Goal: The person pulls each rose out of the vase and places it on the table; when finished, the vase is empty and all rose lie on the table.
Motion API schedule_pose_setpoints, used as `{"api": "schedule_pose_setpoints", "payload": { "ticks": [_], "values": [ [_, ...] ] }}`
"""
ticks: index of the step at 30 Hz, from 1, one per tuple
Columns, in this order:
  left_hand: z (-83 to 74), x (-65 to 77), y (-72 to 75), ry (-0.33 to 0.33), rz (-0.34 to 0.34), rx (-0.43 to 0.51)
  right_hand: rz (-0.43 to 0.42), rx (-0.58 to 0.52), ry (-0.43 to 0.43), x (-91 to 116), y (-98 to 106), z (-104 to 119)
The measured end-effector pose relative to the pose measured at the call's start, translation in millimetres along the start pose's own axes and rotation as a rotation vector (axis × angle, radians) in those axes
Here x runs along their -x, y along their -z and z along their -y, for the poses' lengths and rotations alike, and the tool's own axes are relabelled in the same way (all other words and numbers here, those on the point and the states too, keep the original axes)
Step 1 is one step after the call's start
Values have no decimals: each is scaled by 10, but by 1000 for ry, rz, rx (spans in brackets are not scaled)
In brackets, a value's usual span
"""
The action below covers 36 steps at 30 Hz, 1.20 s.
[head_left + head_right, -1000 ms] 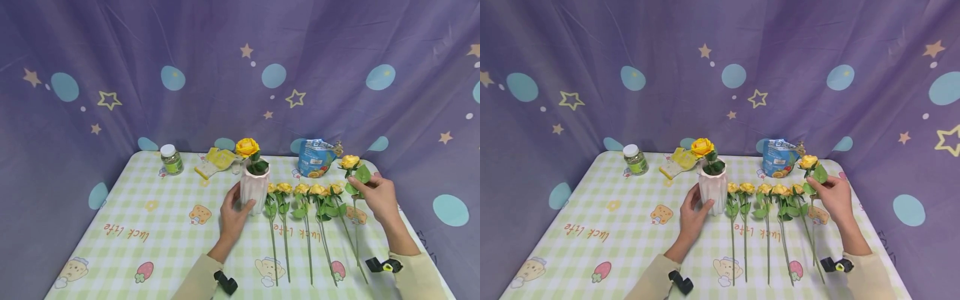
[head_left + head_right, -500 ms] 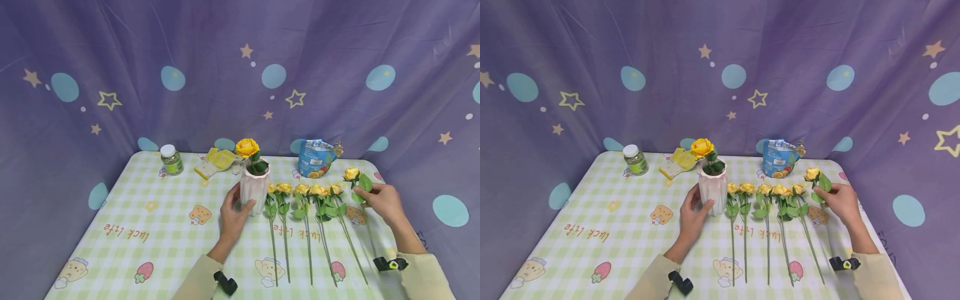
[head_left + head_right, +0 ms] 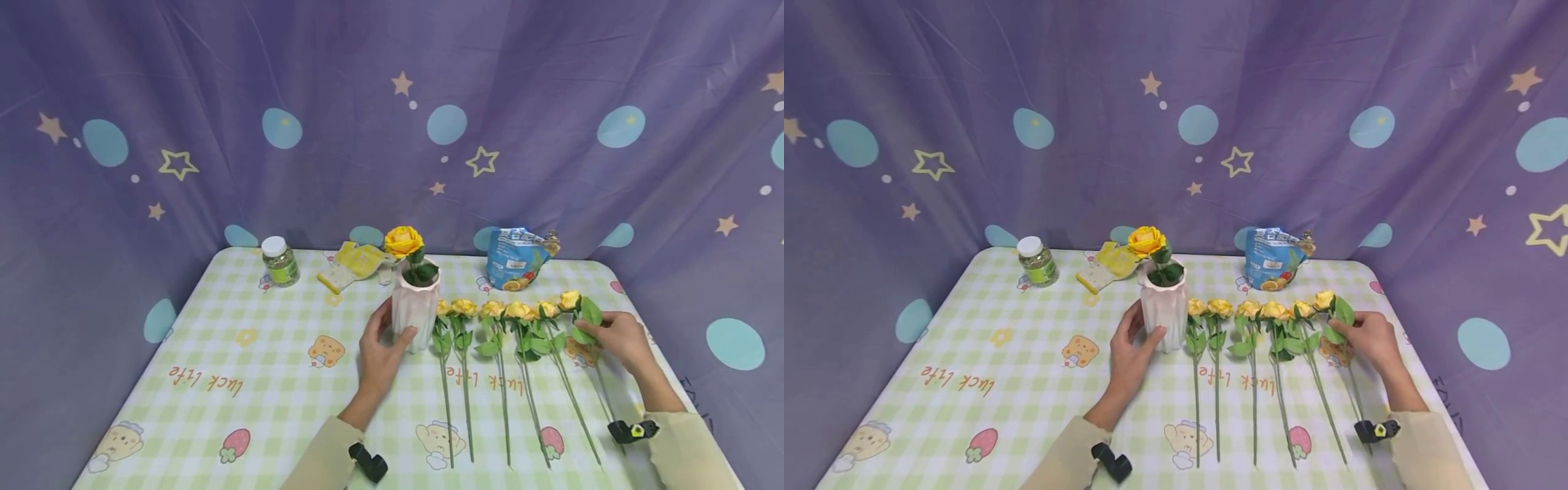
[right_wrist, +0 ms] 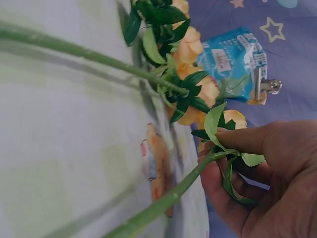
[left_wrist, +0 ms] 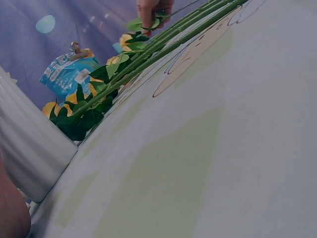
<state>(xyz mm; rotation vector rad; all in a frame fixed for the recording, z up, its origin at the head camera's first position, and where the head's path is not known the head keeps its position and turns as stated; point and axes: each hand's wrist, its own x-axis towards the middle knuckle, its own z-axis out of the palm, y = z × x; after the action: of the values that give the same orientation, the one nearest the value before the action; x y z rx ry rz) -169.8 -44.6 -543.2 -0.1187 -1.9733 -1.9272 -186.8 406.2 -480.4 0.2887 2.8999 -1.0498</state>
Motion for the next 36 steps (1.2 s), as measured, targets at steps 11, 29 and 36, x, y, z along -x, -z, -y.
{"api": "schedule_pose_setpoints", "payload": {
  "ticks": [11, 29, 36],
  "values": [
    [12, 5, -3, -11, 7, -7, 65, 55, 21, 0, -91, -152],
    [-35, 13, 5, 20, 4, -17, 40, 49, -18, 44, -32, -91],
    [-29, 12, 0, 19, 7, -8, -70, 37, 19, 119, -31, -30]
  ]
}}
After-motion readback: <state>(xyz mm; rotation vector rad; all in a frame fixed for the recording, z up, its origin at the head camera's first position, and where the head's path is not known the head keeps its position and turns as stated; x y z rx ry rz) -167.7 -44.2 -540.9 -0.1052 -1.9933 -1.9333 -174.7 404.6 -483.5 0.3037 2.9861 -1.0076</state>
